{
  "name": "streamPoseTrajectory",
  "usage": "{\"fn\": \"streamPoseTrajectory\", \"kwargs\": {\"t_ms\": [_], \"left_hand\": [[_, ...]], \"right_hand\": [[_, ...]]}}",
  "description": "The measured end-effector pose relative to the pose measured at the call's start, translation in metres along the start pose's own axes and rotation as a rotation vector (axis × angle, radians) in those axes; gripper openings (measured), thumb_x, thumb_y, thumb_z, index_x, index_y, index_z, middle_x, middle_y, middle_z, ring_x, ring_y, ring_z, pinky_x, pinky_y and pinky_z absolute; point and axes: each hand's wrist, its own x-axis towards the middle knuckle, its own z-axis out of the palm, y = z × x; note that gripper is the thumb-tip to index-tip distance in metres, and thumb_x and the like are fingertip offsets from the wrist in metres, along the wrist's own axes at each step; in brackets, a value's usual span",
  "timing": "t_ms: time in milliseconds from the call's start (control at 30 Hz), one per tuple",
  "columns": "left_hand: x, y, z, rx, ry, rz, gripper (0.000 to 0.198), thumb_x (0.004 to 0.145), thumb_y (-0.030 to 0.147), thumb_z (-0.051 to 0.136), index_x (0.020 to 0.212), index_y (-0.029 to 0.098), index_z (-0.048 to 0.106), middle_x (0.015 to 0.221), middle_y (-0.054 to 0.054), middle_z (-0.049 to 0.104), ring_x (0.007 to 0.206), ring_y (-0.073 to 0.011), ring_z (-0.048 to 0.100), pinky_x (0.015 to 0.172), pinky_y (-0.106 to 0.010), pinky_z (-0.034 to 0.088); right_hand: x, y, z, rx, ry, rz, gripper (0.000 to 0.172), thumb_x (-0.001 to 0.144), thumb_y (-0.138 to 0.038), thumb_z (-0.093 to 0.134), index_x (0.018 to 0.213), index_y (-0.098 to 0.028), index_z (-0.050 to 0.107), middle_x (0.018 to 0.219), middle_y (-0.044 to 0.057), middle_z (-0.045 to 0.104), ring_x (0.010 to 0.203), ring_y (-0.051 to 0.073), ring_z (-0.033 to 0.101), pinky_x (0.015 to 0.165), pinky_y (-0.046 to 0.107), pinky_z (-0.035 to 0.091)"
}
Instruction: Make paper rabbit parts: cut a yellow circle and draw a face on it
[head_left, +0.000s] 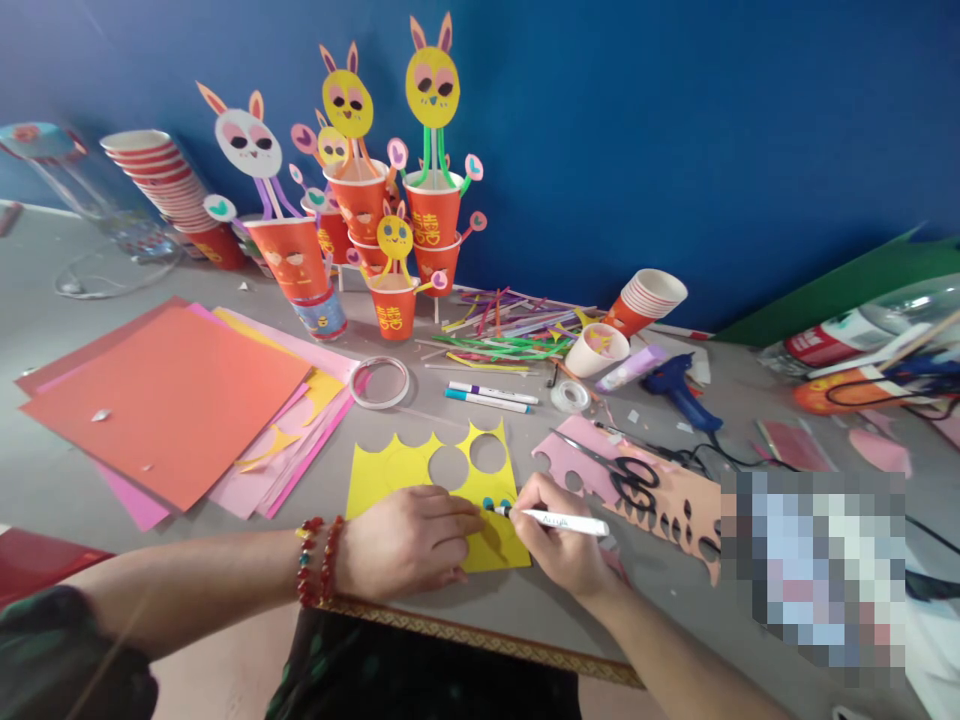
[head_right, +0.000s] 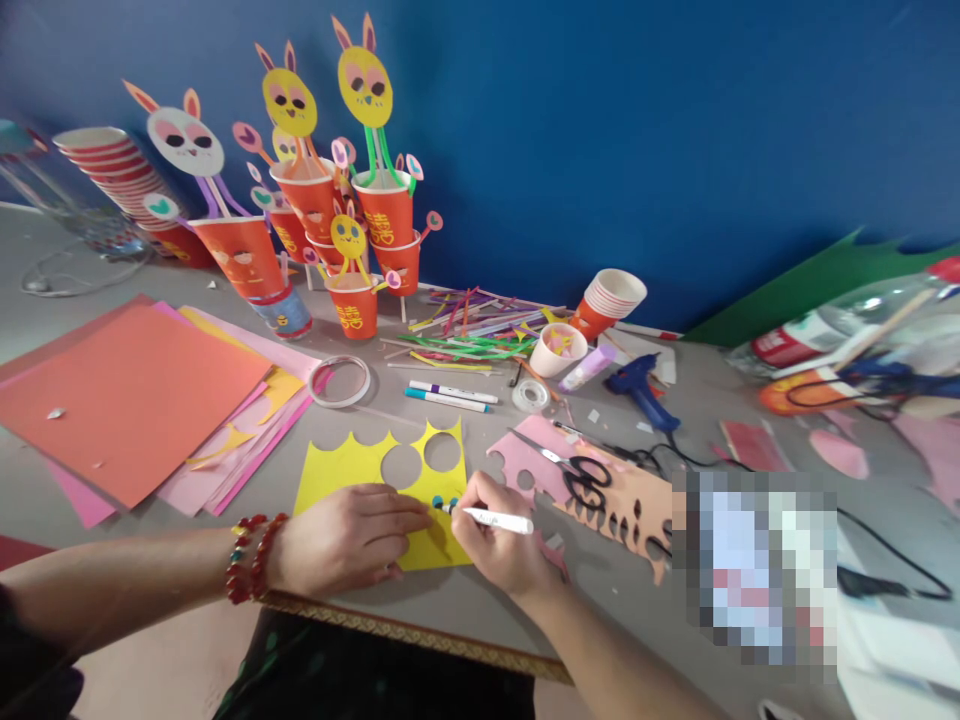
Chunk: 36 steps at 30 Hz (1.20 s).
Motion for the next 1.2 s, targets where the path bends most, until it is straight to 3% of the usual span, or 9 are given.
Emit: {"fn": "streamPoseTrajectory", "kwargs": {"t_ms": [1200], "left_hand": [[0.0007,0.0008,-0.0005,-0.021,0.01,-0.012,0.029,0.101,0.033,0.049,0.081,0.016,0.062,0.119,-0.01,0.071,0.115,-0.0231,0.063,0.091,-0.036,0.054]], "right_hand": [[0.0008,-0.0021,0.0005,0.019,0.041,0.01,0.019,0.085,-0.015,0.052,0.07,-0.023,0.046,0.057,-0.006,0.044,0.048,0.011,0.04,0.046,0.024,0.031]]}}
